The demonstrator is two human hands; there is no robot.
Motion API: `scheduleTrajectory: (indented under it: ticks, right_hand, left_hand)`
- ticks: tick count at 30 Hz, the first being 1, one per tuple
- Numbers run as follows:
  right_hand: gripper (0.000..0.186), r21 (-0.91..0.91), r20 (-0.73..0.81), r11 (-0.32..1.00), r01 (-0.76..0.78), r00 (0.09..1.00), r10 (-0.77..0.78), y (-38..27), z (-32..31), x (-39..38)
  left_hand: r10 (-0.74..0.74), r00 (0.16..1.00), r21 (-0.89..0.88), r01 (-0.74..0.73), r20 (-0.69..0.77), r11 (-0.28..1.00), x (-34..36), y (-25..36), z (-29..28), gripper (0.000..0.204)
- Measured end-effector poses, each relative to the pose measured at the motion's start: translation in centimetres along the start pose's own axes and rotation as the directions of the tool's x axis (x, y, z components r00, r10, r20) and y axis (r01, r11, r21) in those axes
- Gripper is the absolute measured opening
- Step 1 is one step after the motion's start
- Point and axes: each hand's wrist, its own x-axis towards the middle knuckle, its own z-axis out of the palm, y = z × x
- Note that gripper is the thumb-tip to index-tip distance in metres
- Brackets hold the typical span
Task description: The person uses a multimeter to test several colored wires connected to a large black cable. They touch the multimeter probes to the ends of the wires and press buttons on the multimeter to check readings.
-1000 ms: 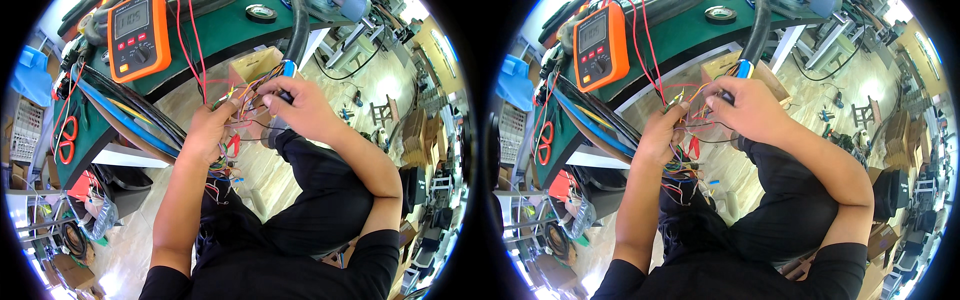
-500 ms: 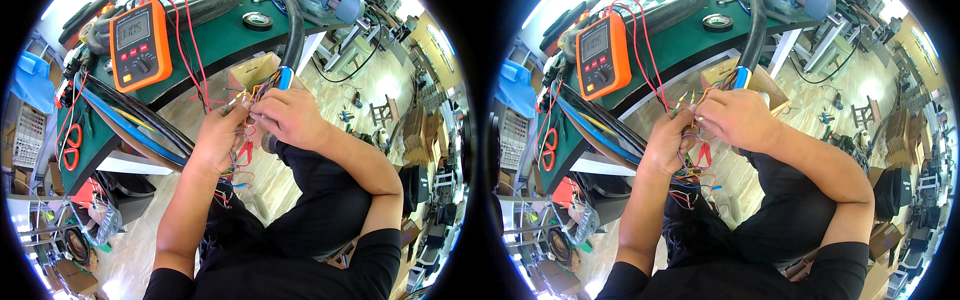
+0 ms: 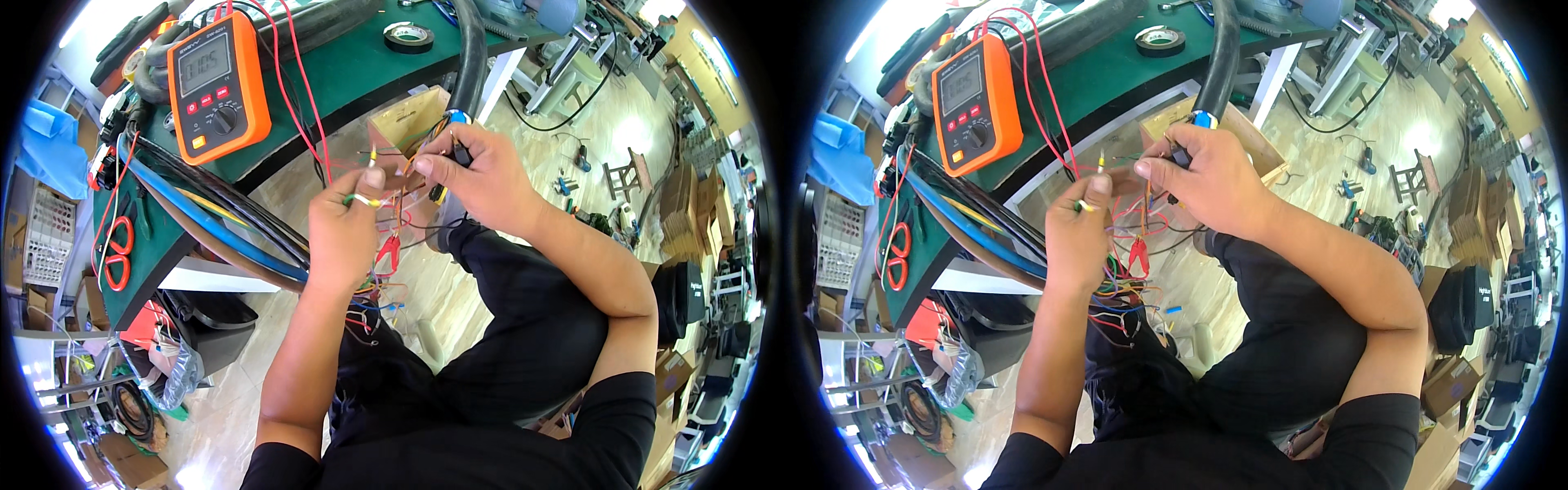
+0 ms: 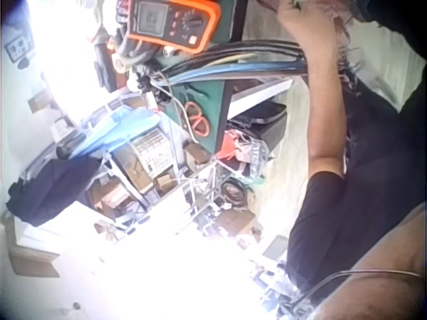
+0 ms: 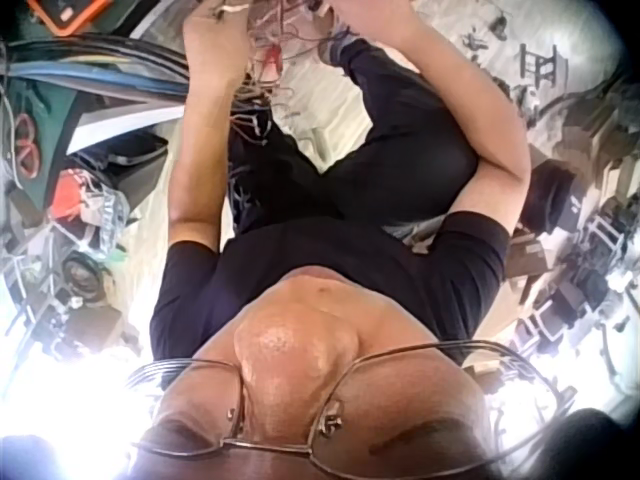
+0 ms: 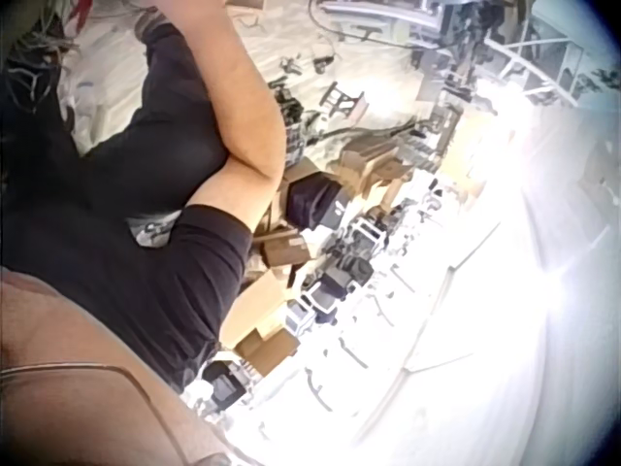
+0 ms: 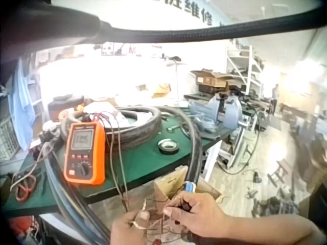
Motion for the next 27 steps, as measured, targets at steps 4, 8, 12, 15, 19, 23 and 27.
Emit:
scheduleTrajectory:
  ticks: [4, 8, 12, 15, 19, 23, 27]
  right_hand:
    - [0.02, 0.178, 0.021, 0.984, -0.004, 1.0, 0.001, 1.2, 0.0, 0.3]
    - [0.023, 0.247, 0.027, 0.969, -0.021, 1.0, 0.015, 1.4, 0.3, 0.6]
    - [0.022, 0.295, 0.029, 0.956, 0.003, 1.0, -0.012, 1.6, 0.1, 0.7]
    - [0.021, 0.34, 0.021, 0.94, 0.002, 1.0, -0.01, 1.8, 0.3, 0.7]
    - [0.021, 0.423, 0.039, 0.906, -0.012, 0.999, -0.005, 1.9, 0.1, 0.8]
    - [0.027, 0.216, -0.004, 0.975, -0.046, 0.999, 0.048, 0.9, -0.4, 0.6]
    - [0.037, -0.075, -0.089, 0.997, -0.011, 0.996, 0.004, 1.9, -0.6, 0.8]
  left_hand:
    - [-0.058, 0.994, -0.16, 0.073, 0.096, 0.984, 0.3, -0.3, 0.7, 0.034]
    - [-0.186, 0.972, -0.337, 0.225, 0.143, 0.914, 0.9, 0.4, 0.9, 0.032]
    - [-0.136, 0.978, -0.328, 0.183, 0.16, 0.927, 1.4, 0.0, 1.5, 0.027]
    - [-0.11, 0.98, -0.272, 0.152, 0.165, 0.95, 1.7, -0.2, 2.3, 0.026]
    - [-0.16, 0.968, -0.298, 0.214, 0.195, 0.93, 1.9, 0.2, 2.6, 0.027]
    - [-0.166, 0.961, -0.383, 0.242, 0.22, 0.891, 1.9, 0.2, 2.5, 0.025]
    - [-0.164, 0.964, -0.425, 0.24, 0.208, 0.872, 2.8, -0.9, 1.9, 0.024]
